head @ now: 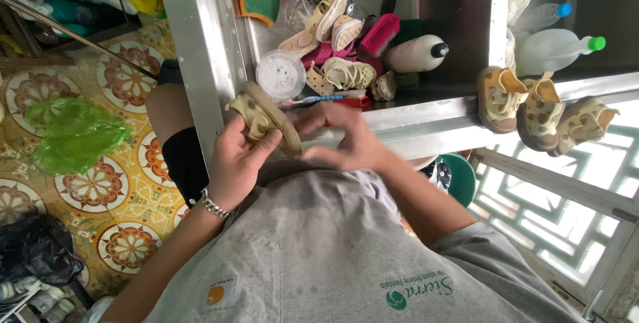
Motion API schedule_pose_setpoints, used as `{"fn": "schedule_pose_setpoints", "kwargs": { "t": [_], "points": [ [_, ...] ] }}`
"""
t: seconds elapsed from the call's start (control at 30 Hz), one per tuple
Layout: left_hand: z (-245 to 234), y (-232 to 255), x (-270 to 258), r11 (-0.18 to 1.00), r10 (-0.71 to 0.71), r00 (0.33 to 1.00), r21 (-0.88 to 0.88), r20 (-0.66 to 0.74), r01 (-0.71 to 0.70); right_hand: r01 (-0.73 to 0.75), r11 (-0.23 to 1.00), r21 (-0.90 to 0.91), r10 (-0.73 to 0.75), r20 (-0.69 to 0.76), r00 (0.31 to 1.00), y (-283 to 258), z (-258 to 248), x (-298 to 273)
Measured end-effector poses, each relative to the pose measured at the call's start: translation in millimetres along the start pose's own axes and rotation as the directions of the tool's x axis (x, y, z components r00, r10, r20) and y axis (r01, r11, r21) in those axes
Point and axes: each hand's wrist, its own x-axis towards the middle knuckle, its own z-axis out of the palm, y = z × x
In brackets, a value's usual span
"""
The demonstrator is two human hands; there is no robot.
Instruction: The person cleans a pair of small tan shoes by applying a cleaning foam and scrubbing them with a pink brush before rinsing them under a running faucet.
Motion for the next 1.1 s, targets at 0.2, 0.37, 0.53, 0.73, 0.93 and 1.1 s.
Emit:
{"fn": "schedule_pose_setpoints", "kwargs": {
  "t": [0.2,0.37,0.53,0.73,0.93,1.1],
  "points": [
    [-9.0,13.4,-16.3,0.879,0.028,0.997,0.476,-0.068,0.008,-0.678,0.507,-0.532,0.494,-0.466,0.734,270.0,-186.6,64.9],
    [-23.8,0.5,-16.3,0.726,0.028,0.999,0.688,-0.027,-0.002,0.137,-0.187,-0.973,0.819,-0.077,0.568,515.2,-278.0,71.2],
    [-23.4,5.7,-13.4,0.710,-0.014,0.999,0.703,-0.046,0.042,-0.946,0.234,0.226,0.663,-0.748,-0.014,476.1,-265.0,75.9],
    [-28.6,-10.9,-8.4,0.855,0.048,0.999,0.518,-0.022,-0.030,-0.819,0.447,-0.360,0.292,-0.807,0.514,202.7,-167.4,89.7],
    [-25.4,-19.8,-3.7,0.863,0.038,0.997,0.505,-0.069,0.002,-0.312,0.169,-0.935,0.794,-0.058,0.605,125.4,-14.7,110.6],
    [-26.9,-46.7,-5.9,0.908,-0.051,0.982,0.401,-0.180,0.120,0.361,0.097,-0.927,0.702,0.321,0.636,396.3,50.1,112.2]
  ]
}}
